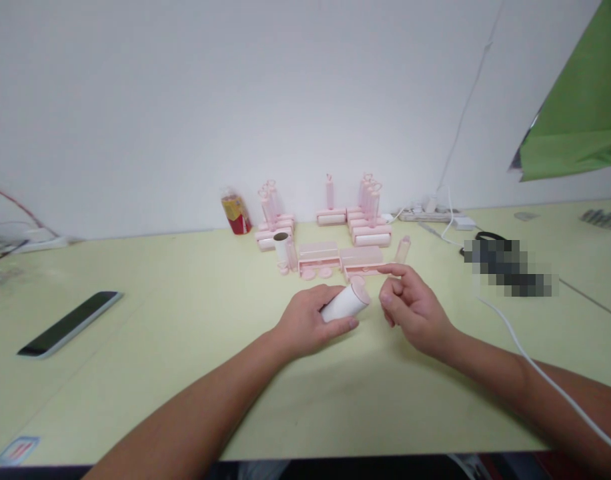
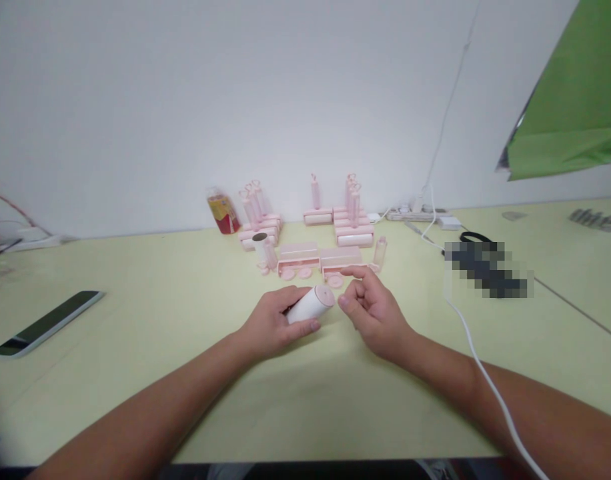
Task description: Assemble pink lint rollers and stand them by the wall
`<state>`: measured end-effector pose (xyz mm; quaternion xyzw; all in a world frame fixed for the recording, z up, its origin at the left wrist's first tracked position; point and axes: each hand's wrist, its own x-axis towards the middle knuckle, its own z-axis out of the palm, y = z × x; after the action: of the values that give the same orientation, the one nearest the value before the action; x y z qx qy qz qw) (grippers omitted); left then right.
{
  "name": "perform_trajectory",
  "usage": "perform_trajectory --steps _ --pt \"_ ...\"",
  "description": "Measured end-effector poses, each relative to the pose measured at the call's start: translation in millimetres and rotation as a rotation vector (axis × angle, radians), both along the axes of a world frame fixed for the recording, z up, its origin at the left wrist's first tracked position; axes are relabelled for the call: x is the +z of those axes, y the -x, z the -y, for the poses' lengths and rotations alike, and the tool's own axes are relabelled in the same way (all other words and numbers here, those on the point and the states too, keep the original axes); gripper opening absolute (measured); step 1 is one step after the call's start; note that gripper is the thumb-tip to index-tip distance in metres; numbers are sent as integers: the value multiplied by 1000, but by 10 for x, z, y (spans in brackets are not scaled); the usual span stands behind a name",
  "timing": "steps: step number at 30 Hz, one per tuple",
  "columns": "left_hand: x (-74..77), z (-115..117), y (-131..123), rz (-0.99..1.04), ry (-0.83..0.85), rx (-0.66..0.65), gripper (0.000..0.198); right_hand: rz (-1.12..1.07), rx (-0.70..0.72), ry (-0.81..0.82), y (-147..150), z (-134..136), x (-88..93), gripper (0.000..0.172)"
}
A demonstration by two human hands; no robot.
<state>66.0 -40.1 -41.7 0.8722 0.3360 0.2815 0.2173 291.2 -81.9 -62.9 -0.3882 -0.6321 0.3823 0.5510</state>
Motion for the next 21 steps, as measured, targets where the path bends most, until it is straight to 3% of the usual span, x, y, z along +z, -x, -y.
perform_trajectory --steps 3,8,12,15,18,21 --pt "-8 -4 1 -2 1 27 50 32 -15 -76 7 36 1 49" --pt "-36 -11 1 -17 -7 22 50 309 177 0 11 34 -22 39" --pt "-36 -9 -7 15 0 29 49 326 25 -103 -44 -69 -31 39" --pt "-46 -12 -4 95 30 89 64 491 -85 -171 -123 -225 -73 34" --pt "-75 -34 9 216 126 148 81 682 -79 -186 -199 -389 -165 36" --pt "-102 -67 17 355 242 147 78 823 -40 -193 -232 -481 -243 43"
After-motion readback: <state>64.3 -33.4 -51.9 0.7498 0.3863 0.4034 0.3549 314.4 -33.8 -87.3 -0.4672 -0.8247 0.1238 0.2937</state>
